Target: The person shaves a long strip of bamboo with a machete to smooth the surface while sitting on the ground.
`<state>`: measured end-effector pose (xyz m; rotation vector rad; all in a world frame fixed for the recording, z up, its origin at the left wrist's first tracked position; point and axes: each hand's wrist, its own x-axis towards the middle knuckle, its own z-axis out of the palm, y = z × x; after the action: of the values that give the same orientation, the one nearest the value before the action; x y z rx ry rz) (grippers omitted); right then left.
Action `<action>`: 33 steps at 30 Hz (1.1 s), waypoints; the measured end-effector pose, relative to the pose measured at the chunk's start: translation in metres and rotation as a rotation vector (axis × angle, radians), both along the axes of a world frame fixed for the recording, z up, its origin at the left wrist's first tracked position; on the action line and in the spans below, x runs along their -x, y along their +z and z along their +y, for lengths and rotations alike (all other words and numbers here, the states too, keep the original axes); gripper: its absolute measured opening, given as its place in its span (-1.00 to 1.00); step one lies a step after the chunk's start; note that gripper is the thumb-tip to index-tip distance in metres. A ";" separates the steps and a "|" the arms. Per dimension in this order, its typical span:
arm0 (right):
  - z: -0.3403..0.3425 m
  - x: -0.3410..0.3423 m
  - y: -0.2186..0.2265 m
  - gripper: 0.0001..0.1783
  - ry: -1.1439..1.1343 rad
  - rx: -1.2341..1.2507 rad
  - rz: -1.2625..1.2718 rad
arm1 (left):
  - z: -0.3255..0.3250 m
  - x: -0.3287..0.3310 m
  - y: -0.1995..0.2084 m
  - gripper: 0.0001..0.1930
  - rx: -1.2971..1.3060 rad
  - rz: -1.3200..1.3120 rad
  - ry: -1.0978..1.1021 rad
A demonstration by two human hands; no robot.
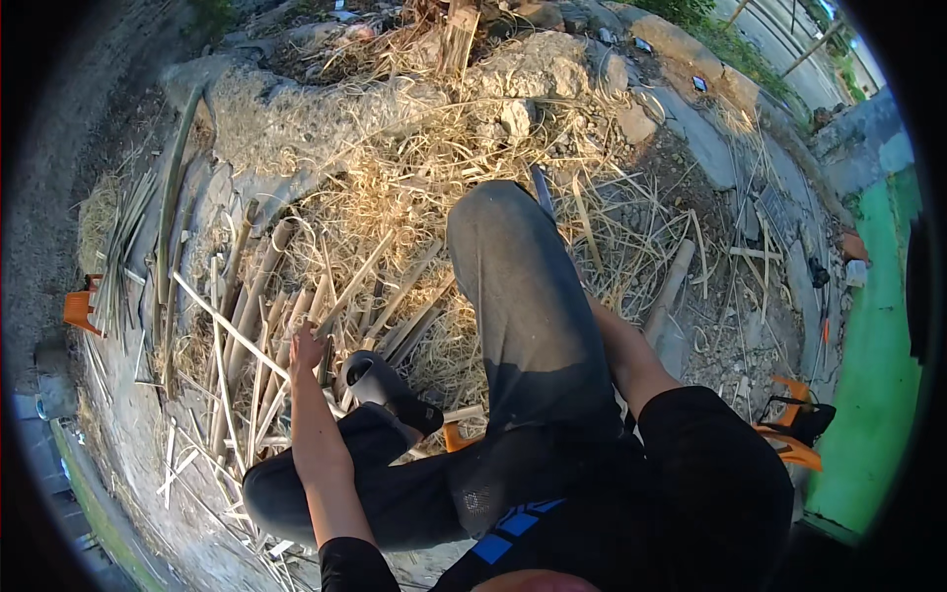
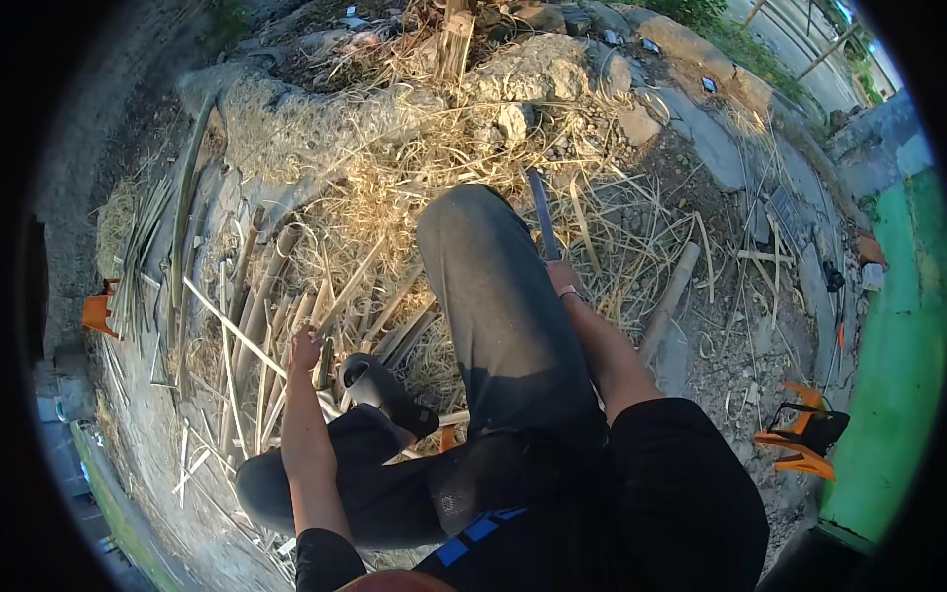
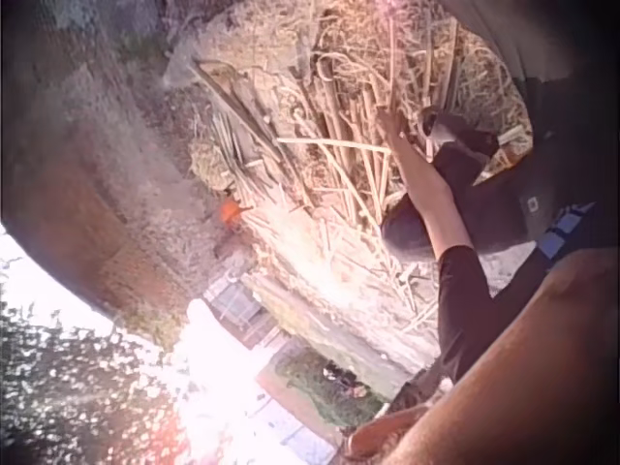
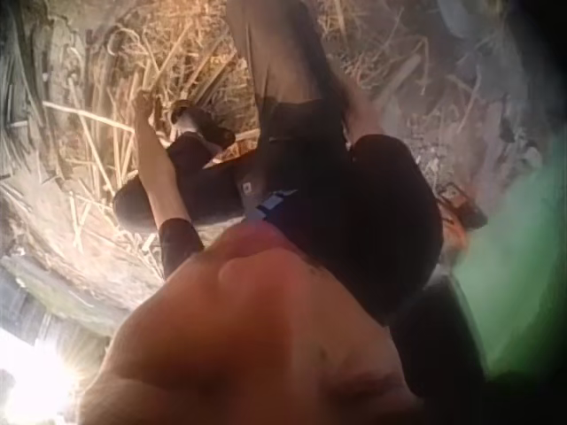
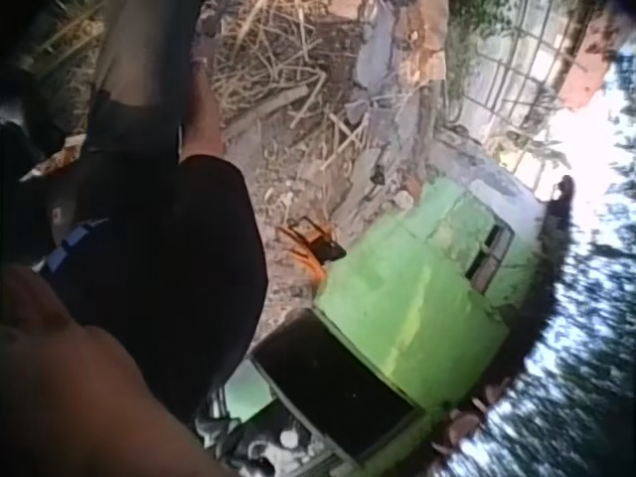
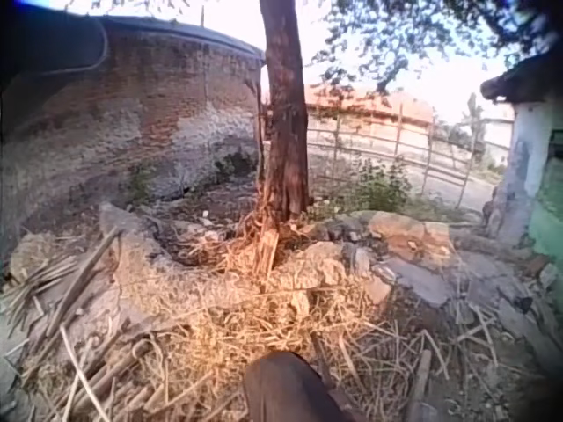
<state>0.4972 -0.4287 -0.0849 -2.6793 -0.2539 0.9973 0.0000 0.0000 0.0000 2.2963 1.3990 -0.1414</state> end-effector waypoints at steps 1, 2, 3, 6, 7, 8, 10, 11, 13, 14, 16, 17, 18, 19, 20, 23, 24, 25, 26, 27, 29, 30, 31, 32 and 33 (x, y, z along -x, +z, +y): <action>-0.082 -0.034 0.004 -0.28 -0.050 0.016 -0.077 | -0.015 -0.056 0.000 -0.67 0.082 -0.102 -0.070; -0.093 -0.030 0.008 -0.34 0.029 -0.137 -0.103 | -0.009 -0.075 0.028 -0.73 -0.127 -0.194 -0.135; -0.076 -0.006 0.011 -0.39 0.171 -0.259 -0.095 | -0.016 -0.078 0.068 -0.77 -0.101 -0.251 -0.136; -0.032 0.085 0.140 -0.60 -0.210 -0.651 0.403 | -0.003 -0.048 0.167 -0.79 -0.438 -0.328 -0.040; -0.072 0.053 0.133 -0.65 -0.016 -0.637 0.612 | 0.000 -0.089 0.198 -0.82 -0.501 -0.499 -0.099; -0.071 0.085 0.165 -0.67 -0.241 -0.849 0.517 | -0.001 -0.104 0.232 -0.84 -0.559 -0.488 -0.107; -0.108 0.075 0.178 -0.56 -0.109 -0.647 0.339 | 0.005 -0.129 0.291 -0.84 -0.647 -0.622 -0.027; -0.121 0.081 0.187 -0.50 -0.067 -0.654 0.214 | -0.003 -0.144 0.326 -0.84 -0.692 -0.655 -0.045; -0.121 0.088 0.223 -0.43 0.000 -0.677 0.095 | -0.009 -0.151 0.383 -0.80 -0.793 -0.864 -0.126; -0.122 0.089 0.233 -0.48 -0.063 -0.749 0.037 | -0.010 -0.144 0.413 -0.80 -0.791 -0.959 -0.146; -0.125 0.097 0.261 -0.53 -0.131 -0.799 -0.011 | -0.021 -0.132 0.475 -0.77 -0.811 -1.061 -0.111; -0.117 0.100 0.284 -0.63 -0.291 -0.964 0.009 | -0.033 -0.125 0.502 -0.75 -0.834 -1.071 -0.053; -0.110 0.100 0.304 -0.72 -0.450 -1.127 0.024 | -0.046 -0.112 0.526 -0.73 -0.857 -1.058 -0.049; -0.105 0.098 0.318 -0.72 -0.444 -1.122 0.027 | -0.054 -0.098 0.547 -0.70 -0.893 -1.049 -0.049; -0.099 0.093 0.333 -0.76 -0.408 -1.181 0.033 | -0.059 -0.082 0.556 -0.67 -0.767 -1.127 -0.042; -0.074 0.090 0.388 -0.79 -0.352 -1.317 0.072 | -0.084 -0.059 0.553 -0.63 -0.471 -1.335 -0.003; -0.065 0.092 0.403 -0.81 -0.330 -1.388 0.106 | -0.100 -0.059 0.545 -0.62 -0.292 -1.454 0.036; -0.054 0.091 0.414 -0.80 -0.270 -1.452 0.163 | -0.116 -0.060 0.536 -0.62 -0.286 -1.444 0.029; -0.040 0.090 0.421 -0.77 -0.212 -1.517 0.225 | -0.130 -0.061 0.522 -0.63 -0.221 -1.570 0.076; -0.023 0.093 0.424 -0.77 -0.196 -1.575 0.254 | -0.145 -0.063 0.508 -0.64 -0.149 -1.690 0.120; 0.002 0.106 0.426 -0.74 -0.147 -1.664 0.323 | -0.181 -0.078 0.476 -0.65 -0.093 -1.789 0.170; 0.015 0.119 0.430 -0.75 -0.102 -1.710 0.375 | -0.202 -0.082 0.464 -0.66 -0.064 -1.824 0.183; 0.023 0.126 0.428 -0.70 -0.042 -1.672 0.401 | -0.222 -0.088 0.450 -0.67 -0.022 -1.863 0.192; 0.030 0.140 0.436 -0.66 -0.007 -1.645 0.401 | -0.245 -0.088 0.441 -0.67 -0.020 -1.866 0.210; 0.037 0.147 0.442 -0.66 -0.037 -1.679 0.398 | -0.264 -0.091 0.432 -0.66 -0.011 -1.877 0.217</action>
<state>0.3504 -0.3918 0.3576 -0.9523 -0.5867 0.6861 0.0908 -0.2639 0.4325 1.1475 0.4644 1.5751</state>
